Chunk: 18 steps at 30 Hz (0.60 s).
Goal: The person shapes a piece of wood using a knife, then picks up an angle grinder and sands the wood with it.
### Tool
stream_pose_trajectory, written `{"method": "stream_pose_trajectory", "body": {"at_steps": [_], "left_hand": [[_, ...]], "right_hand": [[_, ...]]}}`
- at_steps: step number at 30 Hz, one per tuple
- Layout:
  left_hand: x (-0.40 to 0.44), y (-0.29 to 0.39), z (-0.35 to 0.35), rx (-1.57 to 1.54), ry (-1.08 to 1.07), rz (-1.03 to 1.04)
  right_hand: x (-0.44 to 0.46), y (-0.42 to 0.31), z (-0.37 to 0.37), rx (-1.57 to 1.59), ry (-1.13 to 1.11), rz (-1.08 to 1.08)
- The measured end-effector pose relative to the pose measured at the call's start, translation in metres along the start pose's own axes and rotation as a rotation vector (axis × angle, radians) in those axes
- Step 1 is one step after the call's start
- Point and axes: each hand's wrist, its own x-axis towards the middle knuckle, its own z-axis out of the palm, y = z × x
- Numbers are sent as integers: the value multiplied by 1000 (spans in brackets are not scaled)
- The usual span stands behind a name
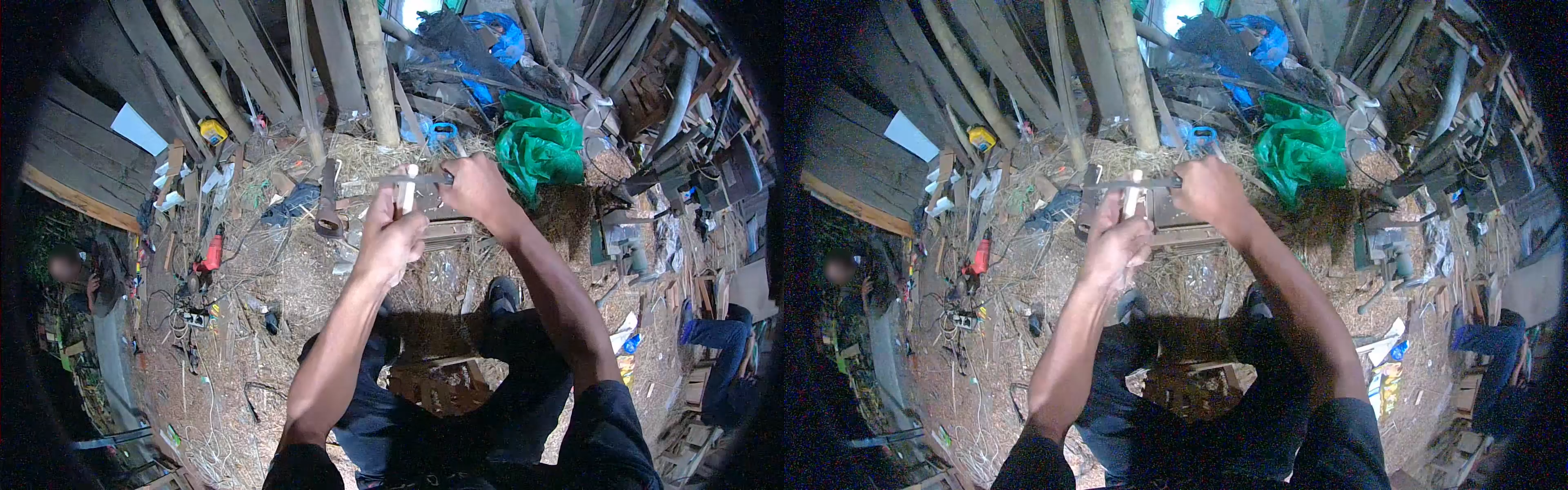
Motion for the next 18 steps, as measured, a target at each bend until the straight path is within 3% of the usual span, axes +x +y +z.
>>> {"method": "stream_pose_trajectory", "body": {"at_steps": [8,13,14,18], "left_hand": [[8,7,-6,16,22,33],[5,7,-4,157,14,-10],[3,1,2,225,13,85],[1,-3,-1,114,84,68]], "right_hand": [[-5,-41,-6,6,-1,-56],[1,-25,-1,81,2,24],[4,-15,3,36,9,34],[5,-17,-4,24,-93,55]]}}
